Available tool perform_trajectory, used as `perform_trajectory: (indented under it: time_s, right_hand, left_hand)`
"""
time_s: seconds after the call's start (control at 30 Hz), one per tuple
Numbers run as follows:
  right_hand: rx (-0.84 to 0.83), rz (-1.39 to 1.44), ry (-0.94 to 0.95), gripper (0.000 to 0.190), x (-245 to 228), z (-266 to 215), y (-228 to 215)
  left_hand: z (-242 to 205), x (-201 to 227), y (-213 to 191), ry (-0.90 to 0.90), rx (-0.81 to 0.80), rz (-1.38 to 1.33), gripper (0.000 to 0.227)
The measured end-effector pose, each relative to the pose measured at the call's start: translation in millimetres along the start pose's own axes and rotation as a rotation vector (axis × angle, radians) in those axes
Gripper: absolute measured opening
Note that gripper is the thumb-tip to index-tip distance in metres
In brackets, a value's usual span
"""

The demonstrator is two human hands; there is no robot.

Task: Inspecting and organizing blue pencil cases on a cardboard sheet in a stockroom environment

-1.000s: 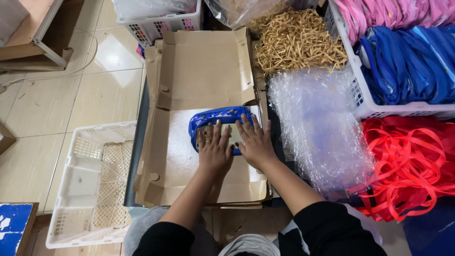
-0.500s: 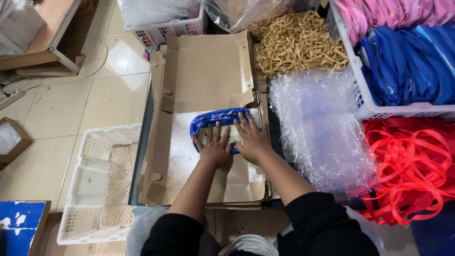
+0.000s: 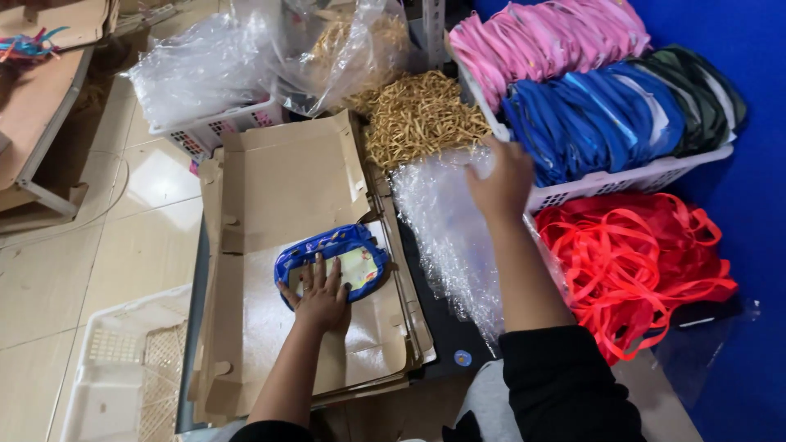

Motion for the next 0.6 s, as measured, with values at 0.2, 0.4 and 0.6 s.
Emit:
perform_trajectory:
  time_s: [0.2, 0.4, 0.6]
  right_hand:
    - [-0.004, -0.189, 0.153, 0.037, 117.5, -36.4, 9.4]
    - [0.129, 0.108, 0.326, 0.025, 100.5, -15.5, 9.6]
    - [0.024, 0.645, 0.328, 0.022, -10.6, 29.3, -44.1]
  left_hand:
    - [0.6, -8.1, 6.5, 0.086, 0.052, -0.055, 0.067]
    - [-25.2, -15.0, -41.3, 0.127, -0.059, -0.319, 0.057]
    - [-90.7, 0.7, -117.2, 0.424, -0.091, -1.178, 0.059]
Point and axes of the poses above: each hand's wrist, its own z-axis towards the middle knuckle, its own y-axis out of the palm, x = y × z, the point moved 1 cm from there along z, towards the middle knuckle, and after that the axes turned 15 degrees about -y, right-handed, at the moved point
